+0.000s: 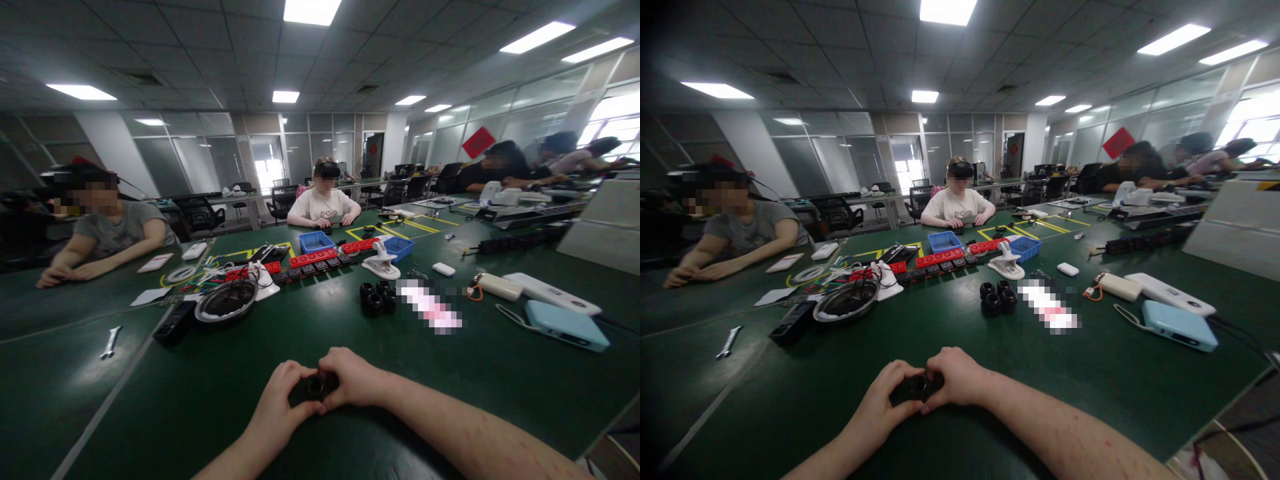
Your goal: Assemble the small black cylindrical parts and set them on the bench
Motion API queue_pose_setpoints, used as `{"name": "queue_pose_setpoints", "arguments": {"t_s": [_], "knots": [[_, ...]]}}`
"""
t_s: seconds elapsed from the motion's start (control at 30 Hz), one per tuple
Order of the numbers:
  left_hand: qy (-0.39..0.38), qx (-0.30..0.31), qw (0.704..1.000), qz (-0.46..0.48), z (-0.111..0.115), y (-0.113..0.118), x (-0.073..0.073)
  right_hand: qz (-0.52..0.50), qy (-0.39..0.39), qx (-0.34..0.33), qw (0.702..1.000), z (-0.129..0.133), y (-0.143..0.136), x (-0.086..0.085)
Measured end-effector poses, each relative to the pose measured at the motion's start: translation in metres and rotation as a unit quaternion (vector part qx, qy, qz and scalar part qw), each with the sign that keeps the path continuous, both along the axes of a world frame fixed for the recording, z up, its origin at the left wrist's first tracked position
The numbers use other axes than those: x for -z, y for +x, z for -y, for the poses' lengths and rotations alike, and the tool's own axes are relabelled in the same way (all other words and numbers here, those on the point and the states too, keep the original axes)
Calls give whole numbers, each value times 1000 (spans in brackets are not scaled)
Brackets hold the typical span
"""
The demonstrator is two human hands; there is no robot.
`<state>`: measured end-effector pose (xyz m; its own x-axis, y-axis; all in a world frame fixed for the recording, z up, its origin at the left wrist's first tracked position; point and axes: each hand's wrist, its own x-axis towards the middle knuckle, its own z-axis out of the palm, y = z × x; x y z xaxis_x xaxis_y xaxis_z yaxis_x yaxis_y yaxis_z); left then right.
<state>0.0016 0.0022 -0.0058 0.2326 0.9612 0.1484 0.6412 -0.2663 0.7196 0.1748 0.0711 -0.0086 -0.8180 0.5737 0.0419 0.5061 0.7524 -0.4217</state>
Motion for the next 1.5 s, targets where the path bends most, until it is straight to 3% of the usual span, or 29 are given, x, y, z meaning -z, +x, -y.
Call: {"name": "queue_pose_setpoints", "arguments": {"t_s": [0.1,0.23,0.4,0.57,0.8,0.9,1.13,1.23,1.5], "knots": [[5,-37,999,-7,0,2,1,36,79,48,995,12,-8,0],[7,-37,999,0,0,2,1,41,97,55,993,17,-9,-3],[-1,9,1000,12,0,-1,0,-27,24,-21,999,5,4,-6],[-20,49,998,14,1,-2,-1,-23,-37,-72,996,-5,8,-8],[-13,-39,999,-5,1,6,-1,31,106,54,992,13,-11,5],[-5,-30,1000,0,1,5,-1,33,119,64,990,15,-10,4],[6,32,999,18,2,-1,0,-24,-14,-58,998,-4,9,-8],[0,39,999,17,3,1,-1,-20,-23,-76,997,-8,9,-7],[-2,-36,999,1,1,5,3,38,106,62,992,16,-10,3]]}}
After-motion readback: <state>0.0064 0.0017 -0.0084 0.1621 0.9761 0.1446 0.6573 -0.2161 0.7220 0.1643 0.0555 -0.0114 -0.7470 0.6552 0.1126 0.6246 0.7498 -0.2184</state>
